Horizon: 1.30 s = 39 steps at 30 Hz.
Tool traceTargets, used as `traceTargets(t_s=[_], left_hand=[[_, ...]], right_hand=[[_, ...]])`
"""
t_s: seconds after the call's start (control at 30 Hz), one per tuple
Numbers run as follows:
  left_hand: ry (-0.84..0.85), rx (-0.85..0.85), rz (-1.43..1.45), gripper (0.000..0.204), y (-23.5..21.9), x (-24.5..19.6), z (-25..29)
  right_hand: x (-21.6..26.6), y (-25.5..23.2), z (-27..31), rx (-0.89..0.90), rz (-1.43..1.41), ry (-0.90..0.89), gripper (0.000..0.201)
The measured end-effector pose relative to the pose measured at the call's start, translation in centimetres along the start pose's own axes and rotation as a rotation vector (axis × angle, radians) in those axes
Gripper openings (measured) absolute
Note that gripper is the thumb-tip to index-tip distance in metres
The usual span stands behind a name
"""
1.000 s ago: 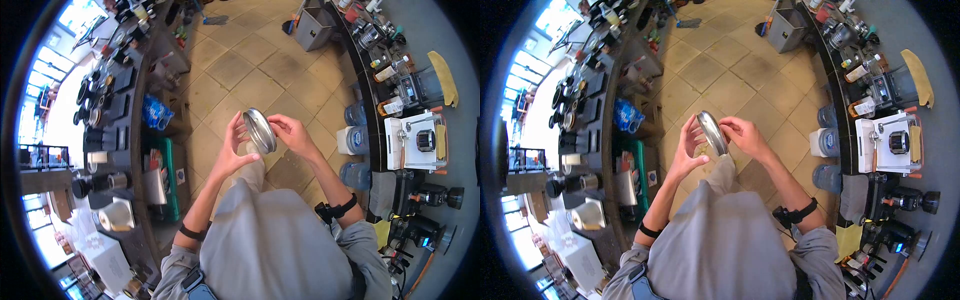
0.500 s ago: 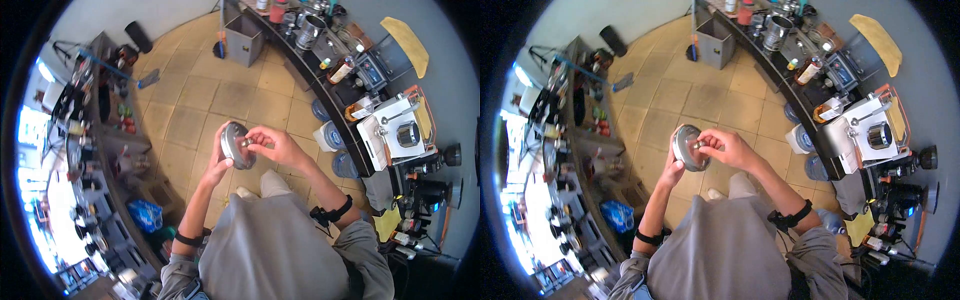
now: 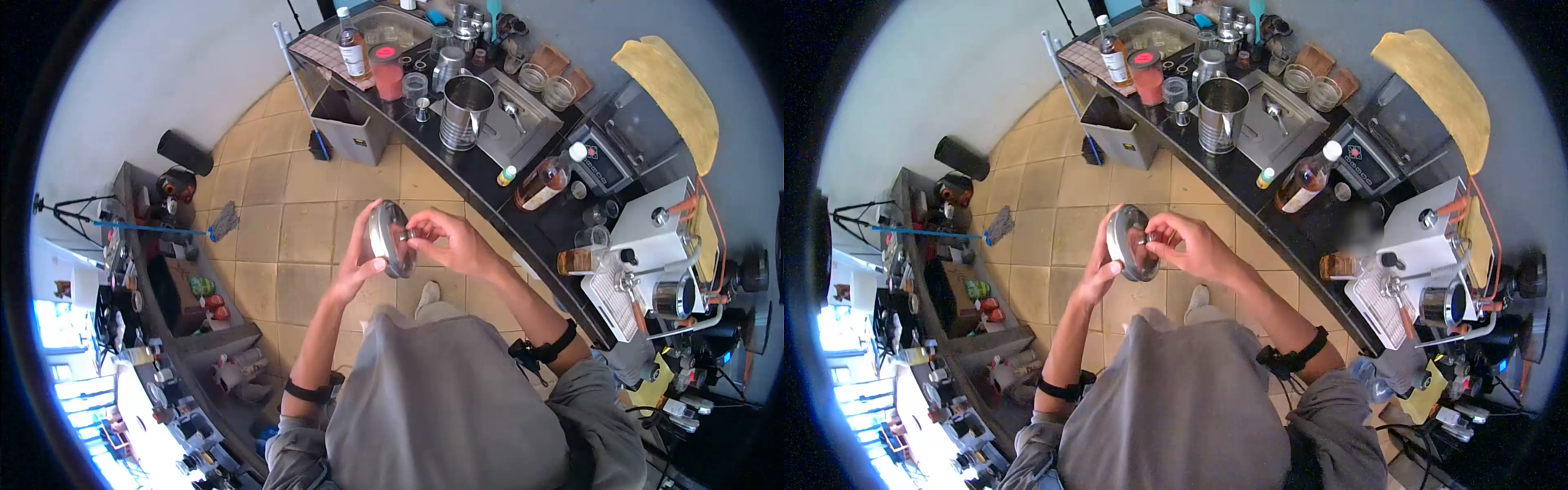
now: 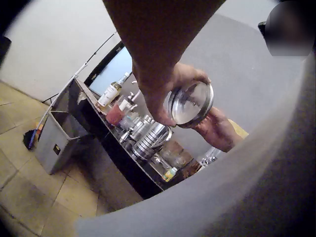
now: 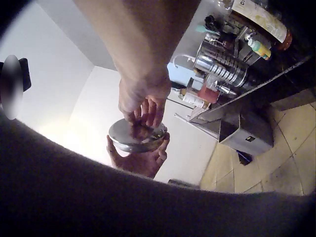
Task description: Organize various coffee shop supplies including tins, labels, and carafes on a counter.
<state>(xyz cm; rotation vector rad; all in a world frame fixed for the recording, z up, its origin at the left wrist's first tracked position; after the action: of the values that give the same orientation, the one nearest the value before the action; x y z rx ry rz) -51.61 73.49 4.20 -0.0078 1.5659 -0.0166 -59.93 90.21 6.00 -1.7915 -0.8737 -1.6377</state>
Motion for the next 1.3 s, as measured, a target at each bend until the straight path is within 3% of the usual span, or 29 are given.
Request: traceTargets(t_s=[0.1, 0.13, 0.17, 0.2, 0.23, 0.27, 0.4, 0.47, 0.7, 0.77, 0.8, 0.83, 0.9, 0.93, 0.97, 1.03, 1.1, 1.17, 1.2, 1.3], left_hand=[[0.03, 0.049, 0.0, 0.109, -0.1, -1.3, -5.4], [0.03, 0.09, 0.024, 0.11, -0.4, -1.4, -8.5], [0.016, 0.109, 0.029, 0.11, -0.5, -1.4, -10.4], [0.045, 0.133, 0.033, 0.111, 0.1, -1.9, -9.8], [0.046, 0.202, 0.053, 0.112, -0.5, -1.5, -13.4], [0.026, 0.266, 0.109, 0.113, -0.7, -1.0, -15.5], [0.042, 0.454, 0.152, 0.113, -0.9, -1.1, -20.7], [0.03, 0.553, 0.187, 0.111, -2.2, -0.7, -25.6], [0.117, 0.857, 0.161, 0.106, -3.5, 0.2, -33.4], [0.044, 1.018, 0.02, 0.107, -4.3, 0.4, -35.4], [0.046, 0.965, 0.085, 0.09, -4.4, 0.2, -35.0], [0.037, 0.991, 0.103, 0.09, -4.6, 0.5, -36.3], [0.292, 0.836, -0.094, 0.056, -5.2, 0.0, -38.3], [0.255, 0.688, -0.099, 0.027, -5.6, 1.7, -40.1], [0.246, 0.69, -0.087, 0.027, -5.4, 2.4, -40.5], [0.125, 0.541, -0.089, 0.022, -5.7, 3.7, -41.6], [0.061, 0.533, -0.111, 0.03, -4.6, 5.0, -42.0], [0.08, 0.419, -0.117, 0.043, -3.8, 5.5, -42.1], [0.065, 0.475, -0.126, 0.058, -3.0, 5.8, -42.4], [0.135, 0.53, -0.192, 0.057, -2.1, 6.0, -42.6]], right_hand=[[0.9, -3.4, -3.3, -0.076, 0.005, -0.07, 0.021], [0.9, -5.5, -4.6, -0.079, 0.032, -0.078, 0.035], [0.8, -6.4, -5.5, -0.099, 0.026, -0.065, 0.035], [1.6, -5.9, -4.6, -0.133, 0.053, -0.164, 0.046], [1.5, -7.8, -6.4, -0.213, 0.078, -0.234, 0.058], [0.7, -8.9, -7.3, -0.176, 0.05, -0.118, 0.087], [1.8, -10.3, -9.8, -0.193, 0.239, -0.175, 0.109], [2.1, -11.9, -13.2, -0.279, 0.237, -0.071, 0.11], [2.9, -13.6, -17.3, -0.518, 0.257, 0.146, 0.11], [3.2, -14.3, -17.9, -0.65, 0.408, 0.209, 0.109], [3.0, -14.2, -17.7, -0.656, 0.447, 0.214, 0.107], [3.8, -16.3, -17.0, -0.773, 0.587, 0.172, 0.109], [4.4, -17.5, -16.6, -0.881, 0.598, 0.251, 0.106], [5.4, -19.5, -16.4, -0.918, 0.722, 0.257, 0.104], [6.3, -21.5, -16.6, -0.948, 0.845, 0.239, 0.103], [5.8, -21.7, -19.1, -0.915, 0.829, 0.316, 0.103], [3.6, -21.3, -20.3, -0.784, 0.826, 0.398, 0.104], [2.6, -21.0, -21.0, -0.738, 0.853, 0.39, 0.103], [2.0, -21.0, -21.5, -0.733, 0.85, 0.416, 0.102], [0.9, -20.9, -22.2, -0.716, 0.886, 0.471, 0.099]])
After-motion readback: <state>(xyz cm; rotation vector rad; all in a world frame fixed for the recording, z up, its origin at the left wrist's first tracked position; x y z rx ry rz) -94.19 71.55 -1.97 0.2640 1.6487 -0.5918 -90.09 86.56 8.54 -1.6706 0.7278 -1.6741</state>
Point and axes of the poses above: each hand's wrist, its own z-axis away from the middle knuckle, its own y-axis out of the palm, x = y × z, the point moved 4 cm from there along -z, towards the middle knuckle, and after that the axes turned 15 degrees about -z, right-handed, at the moved point
